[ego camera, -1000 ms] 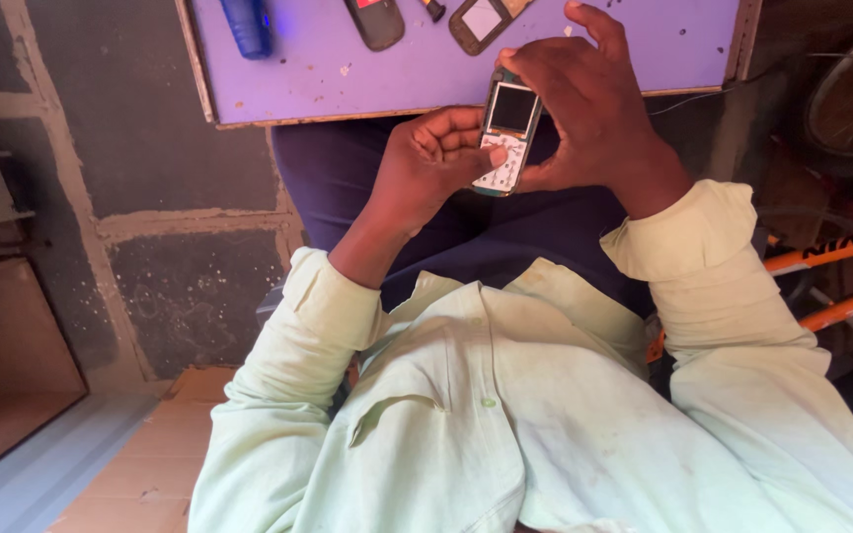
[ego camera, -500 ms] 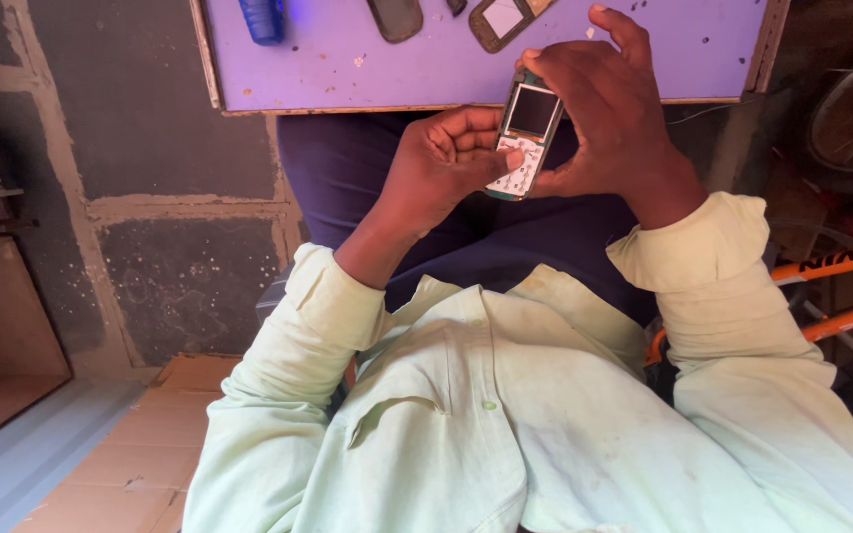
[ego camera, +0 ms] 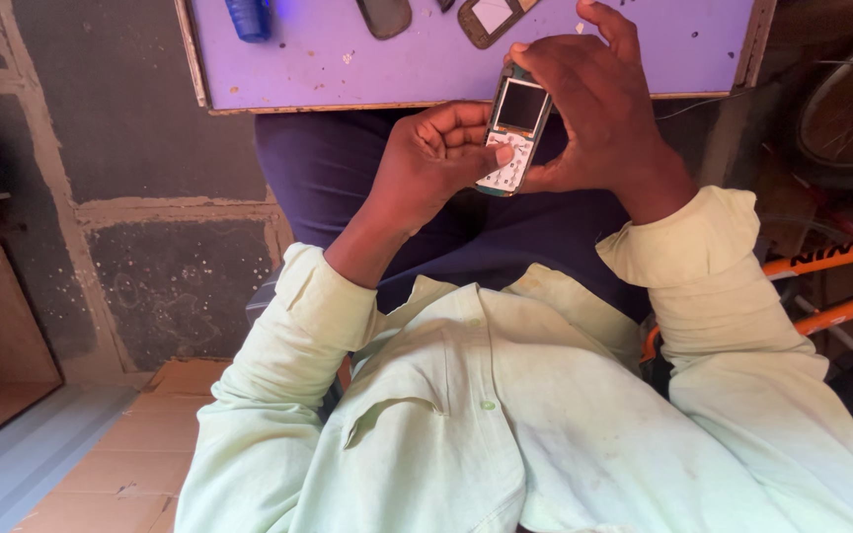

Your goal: The person disassembles a small mobile phone, removes the battery, and cleans the exposed circuit board using a spray and a brush. The person then uses a heat gun on the board before placing it on the workbench.

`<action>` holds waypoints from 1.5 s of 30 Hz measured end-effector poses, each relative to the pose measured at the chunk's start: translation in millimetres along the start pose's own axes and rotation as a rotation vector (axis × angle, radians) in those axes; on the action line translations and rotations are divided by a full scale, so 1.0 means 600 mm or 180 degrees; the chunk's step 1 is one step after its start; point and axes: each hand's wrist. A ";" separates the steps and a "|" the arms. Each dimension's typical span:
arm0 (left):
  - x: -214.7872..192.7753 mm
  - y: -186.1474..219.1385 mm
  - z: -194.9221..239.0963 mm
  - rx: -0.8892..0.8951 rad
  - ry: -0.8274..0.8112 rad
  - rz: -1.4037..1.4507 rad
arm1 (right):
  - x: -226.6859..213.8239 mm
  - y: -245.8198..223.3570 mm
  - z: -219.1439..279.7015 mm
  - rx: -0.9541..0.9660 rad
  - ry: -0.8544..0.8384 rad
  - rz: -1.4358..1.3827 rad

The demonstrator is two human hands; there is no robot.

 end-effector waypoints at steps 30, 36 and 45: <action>0.009 0.010 0.005 -0.0053 0.0017 0.0021 | -0.005 -0.002 -0.004 0.0054 -0.0087 -0.0065; 0.009 0.011 0.005 -0.0069 0.0045 -0.0038 | -0.002 0.002 -0.004 0.0004 -0.0046 -0.0029; 0.005 0.005 0.003 -0.0079 -0.0016 0.0041 | -0.002 0.004 -0.003 0.0026 -0.0079 -0.0081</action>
Point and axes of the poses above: each hand's wrist, its own z-axis away from the middle knuckle, its own x-axis out of the palm, y = z × x, and after that the axes turned 8 degrees about -x, right-handed
